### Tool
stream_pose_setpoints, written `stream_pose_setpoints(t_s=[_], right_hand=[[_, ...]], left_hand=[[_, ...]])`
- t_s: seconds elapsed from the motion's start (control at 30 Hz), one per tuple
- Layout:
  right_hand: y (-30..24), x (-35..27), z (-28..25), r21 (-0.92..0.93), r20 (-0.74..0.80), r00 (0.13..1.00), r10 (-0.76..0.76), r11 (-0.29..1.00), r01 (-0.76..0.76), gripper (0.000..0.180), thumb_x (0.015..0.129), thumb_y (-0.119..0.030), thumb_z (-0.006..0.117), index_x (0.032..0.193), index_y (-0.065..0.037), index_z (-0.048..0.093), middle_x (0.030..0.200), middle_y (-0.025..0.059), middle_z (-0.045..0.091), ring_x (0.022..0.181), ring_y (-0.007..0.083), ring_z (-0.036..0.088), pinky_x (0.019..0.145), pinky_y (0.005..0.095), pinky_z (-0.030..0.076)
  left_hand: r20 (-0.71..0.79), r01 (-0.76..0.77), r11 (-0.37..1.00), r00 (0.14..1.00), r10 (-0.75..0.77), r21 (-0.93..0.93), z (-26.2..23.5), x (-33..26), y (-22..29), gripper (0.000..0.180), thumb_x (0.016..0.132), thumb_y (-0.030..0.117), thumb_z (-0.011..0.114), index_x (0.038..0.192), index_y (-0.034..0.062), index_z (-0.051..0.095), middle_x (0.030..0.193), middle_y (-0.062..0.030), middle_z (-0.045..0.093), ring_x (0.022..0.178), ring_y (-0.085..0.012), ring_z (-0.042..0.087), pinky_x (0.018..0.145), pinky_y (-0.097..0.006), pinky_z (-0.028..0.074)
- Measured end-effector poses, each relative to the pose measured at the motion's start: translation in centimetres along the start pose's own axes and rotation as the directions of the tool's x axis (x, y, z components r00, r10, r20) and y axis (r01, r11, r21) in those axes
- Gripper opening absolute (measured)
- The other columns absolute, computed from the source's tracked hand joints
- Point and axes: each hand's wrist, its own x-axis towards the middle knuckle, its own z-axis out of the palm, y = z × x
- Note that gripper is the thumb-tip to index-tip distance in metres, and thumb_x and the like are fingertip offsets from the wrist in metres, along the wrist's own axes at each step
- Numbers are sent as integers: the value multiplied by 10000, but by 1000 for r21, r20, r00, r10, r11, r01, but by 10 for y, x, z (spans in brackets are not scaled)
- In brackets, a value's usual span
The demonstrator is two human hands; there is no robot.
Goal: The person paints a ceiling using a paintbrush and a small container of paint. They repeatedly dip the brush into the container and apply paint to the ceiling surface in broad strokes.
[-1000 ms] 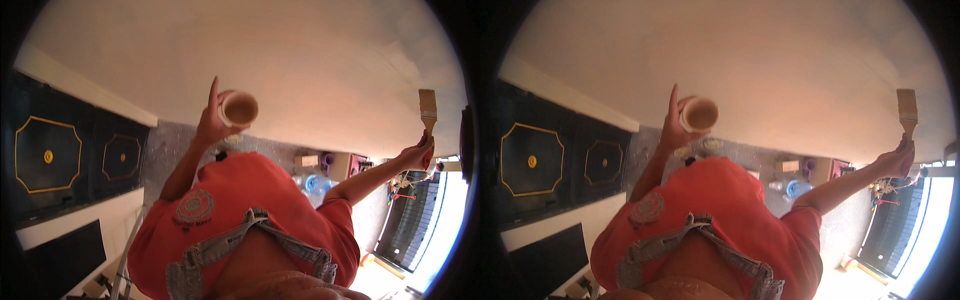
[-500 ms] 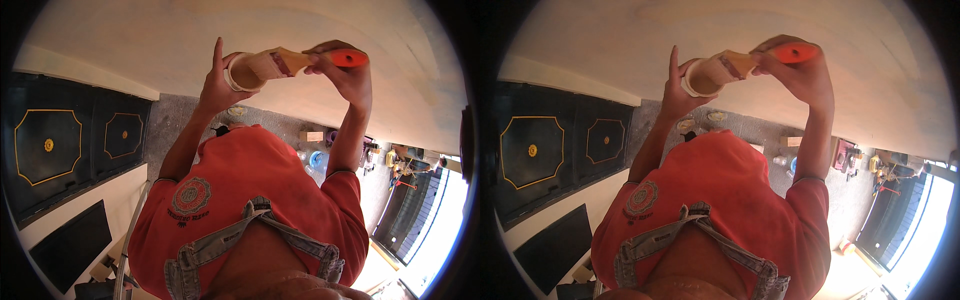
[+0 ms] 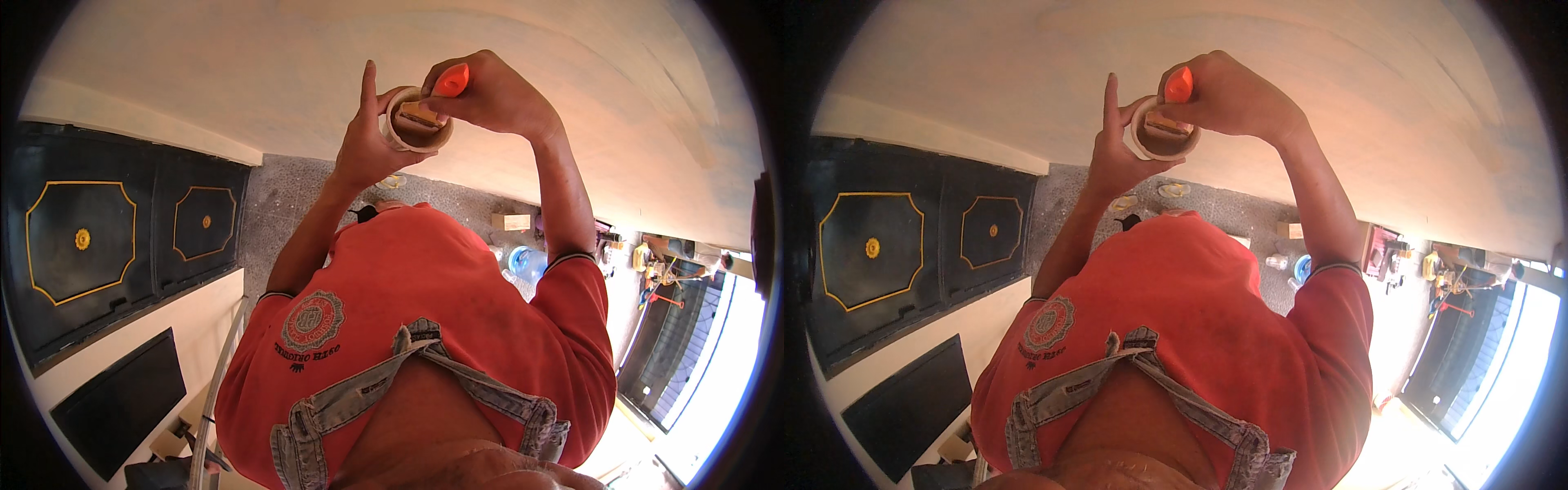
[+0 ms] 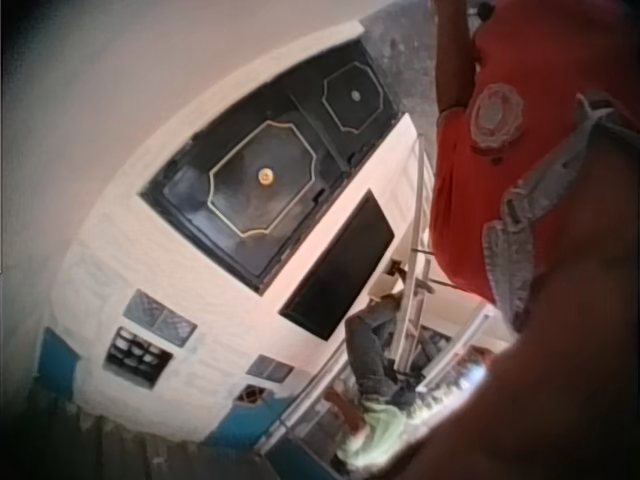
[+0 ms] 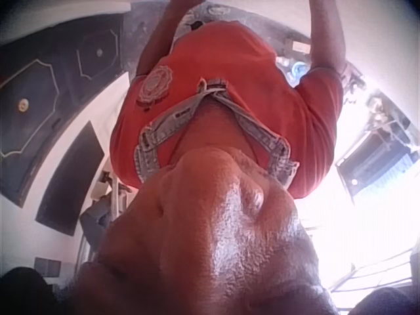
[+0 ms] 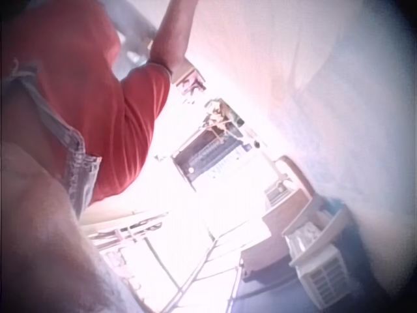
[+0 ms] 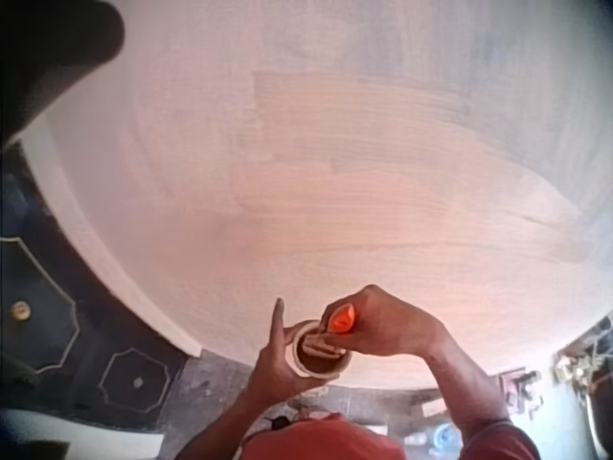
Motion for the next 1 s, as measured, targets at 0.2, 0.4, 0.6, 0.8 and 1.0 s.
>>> stream_pose_setpoints(t_s=[0.2, 0.4, 0.6, 0.8, 1.0], right_hand=[[0, 3, 0, -1, -6, 1000, 15, 1000, -15, 194, 879, -186, 762, 944, -5, 731, 766, 81, 722, 691, 143, 669, 659, 285, 533], [6, -2, -3, 43, -33, 999, 3, 999, -2, 178, 884, -166, 754, 933, 3, 729, 764, 75, 721, 693, 133, 680, 640, 272, 535], [6, -7, -7, 148, -98, 995, 35, 989, -20, 191, 860, -190, 738, 922, -9, 732, 741, 99, 700, 675, 176, 659, 643, 312, 522], [4, -32, -38, 435, -272, 949, 159, 900, -26, 136, 889, -104, 726, 922, 26, 705, 774, 83, 715, 727, 141, 718, 660, 265, 578], [-10, -41, -91, 423, -618, 786, -17, 835, 351, 146, 930, -70, 683, 930, 76, 683, 856, 127, 716, 726, 205, 739, 672, 271, 604]], left_hand=[[10, -26, 1000, 1000, 26, 13, -2, 3, 1, 1413, 609, 178, 966, 1578, 33, -52, 1298, -184, 641, 1207, -303, 637, 1030, -433, 517], [20, -35, 999, 999, 34, 29, -3, 7, 2, 1416, 602, 182, 969, 1579, 38, -47, 1302, -178, 640, 1201, -306, 641, 1031, -432, 518], [34, -35, 998, 999, 33, 43, -3, 9, 4, 1398, 609, 181, 967, 1580, 42, -29, 1297, -184, 642, 1198, -308, 642, 1029, -428, 516], [-37, -3, 991, 999, 8, 131, -2, 23, 16, 1412, 616, 214, 969, 1573, 8, -48, 1252, -210, 648, 1159, -321, 656, 987, -416, 524], [-161, -176, 965, 965, 209, 197, -26, 81, 82, 1369, 625, 251, 968, 1566, -13, 10, 1195, -239, 673, 1098, -342, 691, 944, -402, 555]])
